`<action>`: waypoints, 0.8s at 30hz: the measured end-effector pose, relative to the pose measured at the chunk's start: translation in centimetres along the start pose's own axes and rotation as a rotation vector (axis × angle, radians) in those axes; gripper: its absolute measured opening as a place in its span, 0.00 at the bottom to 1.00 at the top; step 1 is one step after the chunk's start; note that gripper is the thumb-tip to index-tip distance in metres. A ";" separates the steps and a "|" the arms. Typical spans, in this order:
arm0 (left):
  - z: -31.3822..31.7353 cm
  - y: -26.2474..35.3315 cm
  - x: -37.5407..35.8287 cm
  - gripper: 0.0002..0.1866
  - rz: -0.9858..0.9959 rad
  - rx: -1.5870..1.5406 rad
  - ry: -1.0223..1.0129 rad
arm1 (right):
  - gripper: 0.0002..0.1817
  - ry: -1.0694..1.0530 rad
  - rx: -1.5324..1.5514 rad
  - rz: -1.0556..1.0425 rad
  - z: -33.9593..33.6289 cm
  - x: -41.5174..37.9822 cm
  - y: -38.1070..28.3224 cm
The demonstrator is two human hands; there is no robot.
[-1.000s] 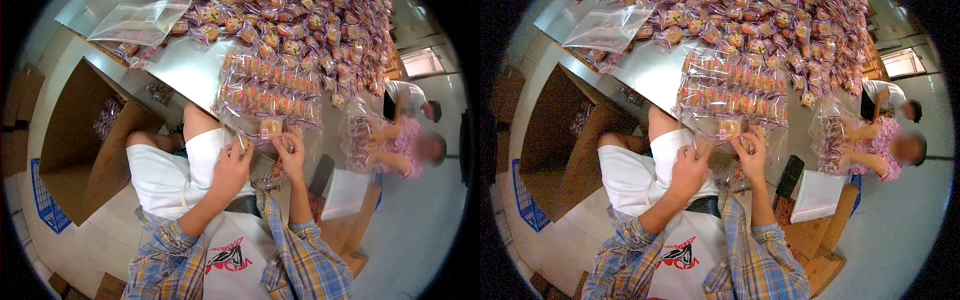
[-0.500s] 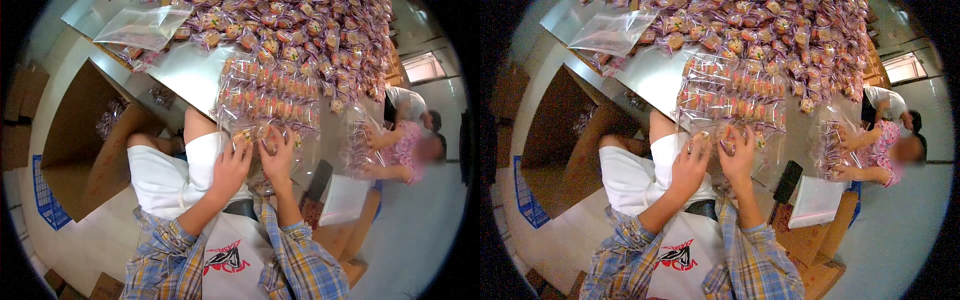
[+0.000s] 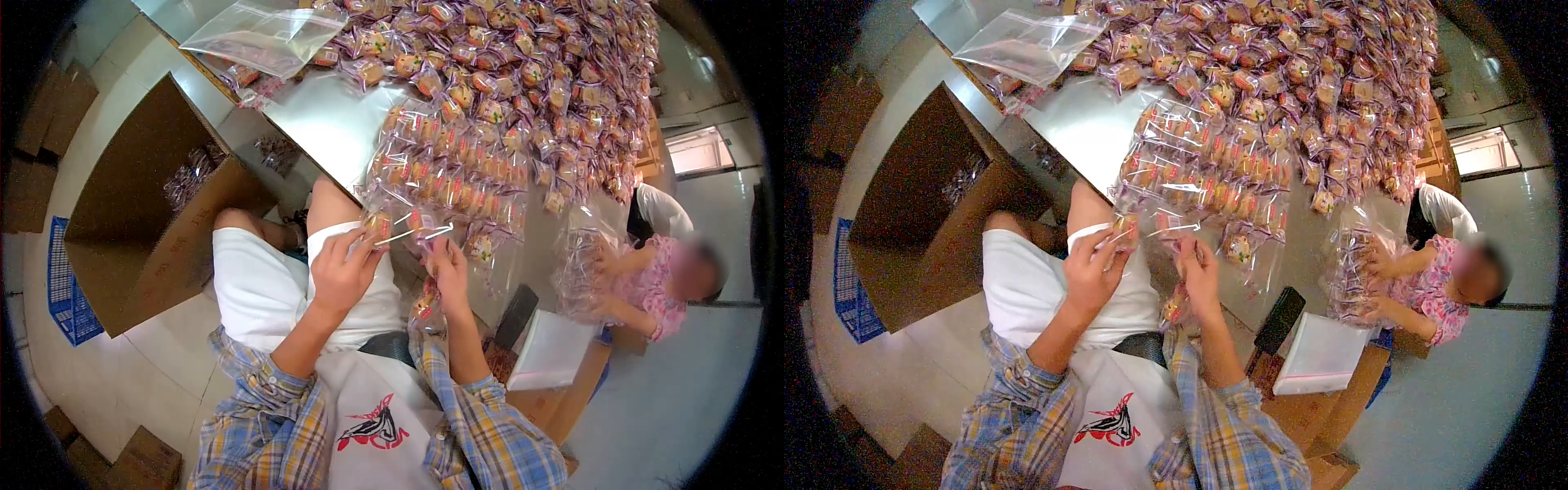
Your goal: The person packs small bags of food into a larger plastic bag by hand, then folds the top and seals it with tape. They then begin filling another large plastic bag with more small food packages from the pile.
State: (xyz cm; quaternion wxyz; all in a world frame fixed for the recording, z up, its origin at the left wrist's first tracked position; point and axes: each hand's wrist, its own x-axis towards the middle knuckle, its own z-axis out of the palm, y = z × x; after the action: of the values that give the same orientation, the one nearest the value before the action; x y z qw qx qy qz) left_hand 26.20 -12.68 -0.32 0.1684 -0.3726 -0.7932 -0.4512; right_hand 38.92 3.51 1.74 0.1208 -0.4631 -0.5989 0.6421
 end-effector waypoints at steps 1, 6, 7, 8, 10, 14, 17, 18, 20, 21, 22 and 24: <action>0.4 -0.1 -0.4 0.17 -0.037 -0.060 0.057 | 0.19 -0.002 -0.014 0.011 0.2 0.0 -0.1; 0.3 -0.2 -0.1 0.16 -0.144 -0.163 0.085 | 0.24 0.033 -0.859 -0.566 1.6 -0.7 -1.3; -0.1 0.0 0.9 0.18 -0.091 -0.108 0.097 | 0.30 0.052 -0.864 -0.515 2.0 -1.1 -2.3; -0.3 0.1 1.7 0.20 -0.037 -0.051 0.115 | 0.33 0.088 -0.878 -0.569 2.0 -0.8 -2.2; -0.6 0.2 1.8 0.24 -0.204 -0.170 -0.035 | 0.40 0.149 -0.905 -0.670 2.1 -0.5 -2.0; -0.5 0.5 0.8 0.25 -0.470 -0.412 -0.249 | 0.47 -0.009 -0.951 -0.667 3.3 -1.1 -4.0; -0.6 0.1 0.9 0.24 -0.335 -0.285 -0.247 | 0.46 -0.064 -0.788 -0.693 2.8 0.1 -4.0; -0.9 0.0 1.5 0.23 -0.269 -0.218 -0.248 | 0.45 -0.115 -0.741 -0.692 2.2 0.7 -3.9; -2.1 0.4 2.7 0.22 -0.253 -0.327 -0.238 | 0.43 -0.219 -0.644 -0.687 1.5 1.3 -3.8; -2.3 0.5 3.1 0.22 -0.247 -0.383 -0.231 | 0.42 -0.229 -0.632 -0.685 1.5 1.3 -3.8; -2.1 0.0 2.9 0.22 -0.287 -0.394 -0.244 | 0.41 -0.237 -0.620 -0.682 1.6 1.1 -4.0; -1.4 -1.3 1.8 0.23 -0.373 -0.419 -0.273 | 0.41 -0.252 -0.607 -0.553 2.1 0.4 -5.2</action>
State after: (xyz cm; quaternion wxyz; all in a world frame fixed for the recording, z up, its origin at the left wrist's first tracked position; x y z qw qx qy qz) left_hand 23.96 -13.53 0.76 -0.1057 -0.3046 -0.7530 -0.5736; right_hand 35.12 3.70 5.81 0.0723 -0.2177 -0.8724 0.4316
